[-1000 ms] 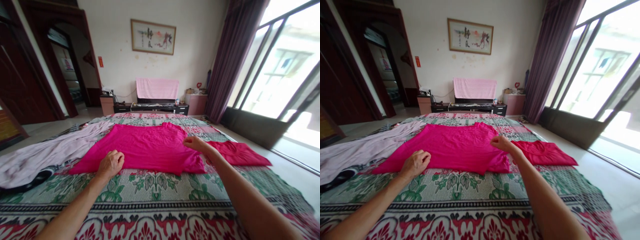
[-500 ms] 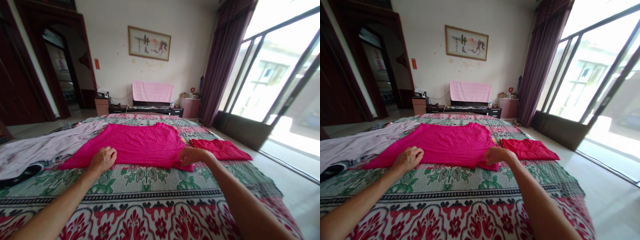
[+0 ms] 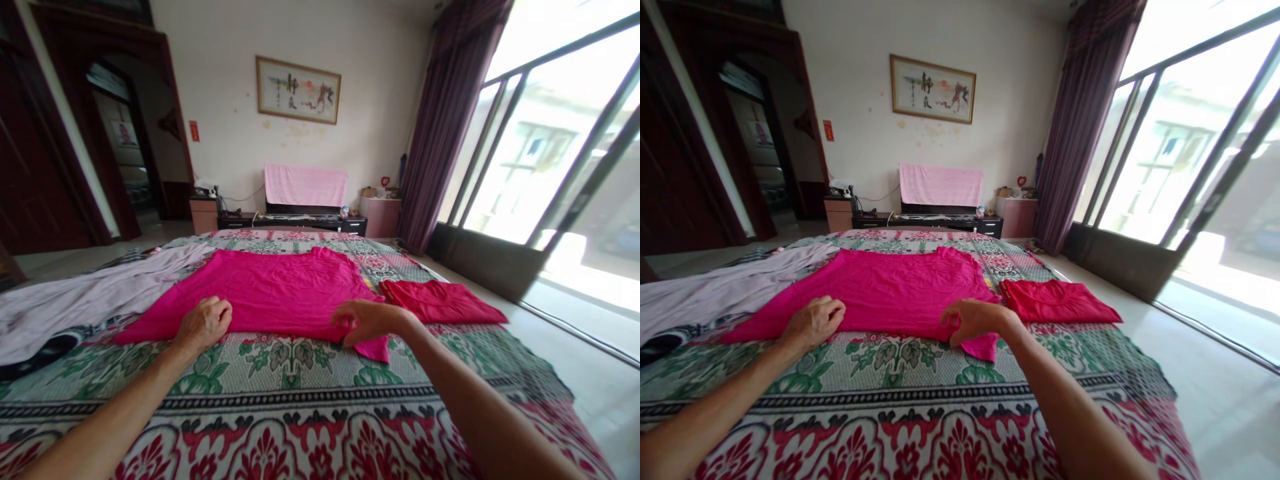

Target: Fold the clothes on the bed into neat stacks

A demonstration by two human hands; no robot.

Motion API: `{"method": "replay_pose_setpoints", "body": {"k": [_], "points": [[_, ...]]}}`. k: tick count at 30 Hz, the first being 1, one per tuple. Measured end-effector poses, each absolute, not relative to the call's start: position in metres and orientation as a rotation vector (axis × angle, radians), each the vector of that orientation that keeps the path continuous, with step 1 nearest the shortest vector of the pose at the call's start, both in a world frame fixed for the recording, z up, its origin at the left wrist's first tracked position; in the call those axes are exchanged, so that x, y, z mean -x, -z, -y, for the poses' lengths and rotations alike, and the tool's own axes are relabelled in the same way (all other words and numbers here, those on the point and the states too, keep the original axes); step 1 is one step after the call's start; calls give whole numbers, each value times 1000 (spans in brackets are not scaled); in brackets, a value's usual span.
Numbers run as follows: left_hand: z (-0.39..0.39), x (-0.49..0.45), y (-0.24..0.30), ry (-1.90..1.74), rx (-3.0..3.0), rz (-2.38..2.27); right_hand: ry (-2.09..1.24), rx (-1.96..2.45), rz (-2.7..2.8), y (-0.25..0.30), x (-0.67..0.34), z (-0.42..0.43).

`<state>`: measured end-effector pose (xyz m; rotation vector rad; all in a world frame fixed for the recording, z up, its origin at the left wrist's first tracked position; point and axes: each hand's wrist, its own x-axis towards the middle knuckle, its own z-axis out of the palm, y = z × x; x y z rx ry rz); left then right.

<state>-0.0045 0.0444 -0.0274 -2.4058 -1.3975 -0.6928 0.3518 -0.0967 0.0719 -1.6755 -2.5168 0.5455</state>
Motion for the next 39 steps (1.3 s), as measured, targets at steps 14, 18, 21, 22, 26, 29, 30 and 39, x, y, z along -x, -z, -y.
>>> {"method": "replay_pose_setpoints", "body": {"k": [14,18,21,22,26,29,30,39], "points": [[-43,4,26,658,2393,1438,-507,1563,2262,-38,-343,72],[-46,5,28,648,2391,1410,-583,1533,2276,-40,-345,72],[-45,5,28,640,2383,1412,-684,1536,2296,-47,-347,74],[-45,5,28,638,2378,1415,-724,1546,2293,-50,-349,75],[-44,5,28,646,2376,1399,-938,1561,2267,-60,-356,78],[-44,5,27,668,2385,1391,-1155,1456,2254,-60,-360,78],[-44,5,27,673,2387,1392,-1144,1438,2231,-59,-361,77],[-45,5,28,661,2388,1392,-922,1508,2274,-48,-359,76]]}}
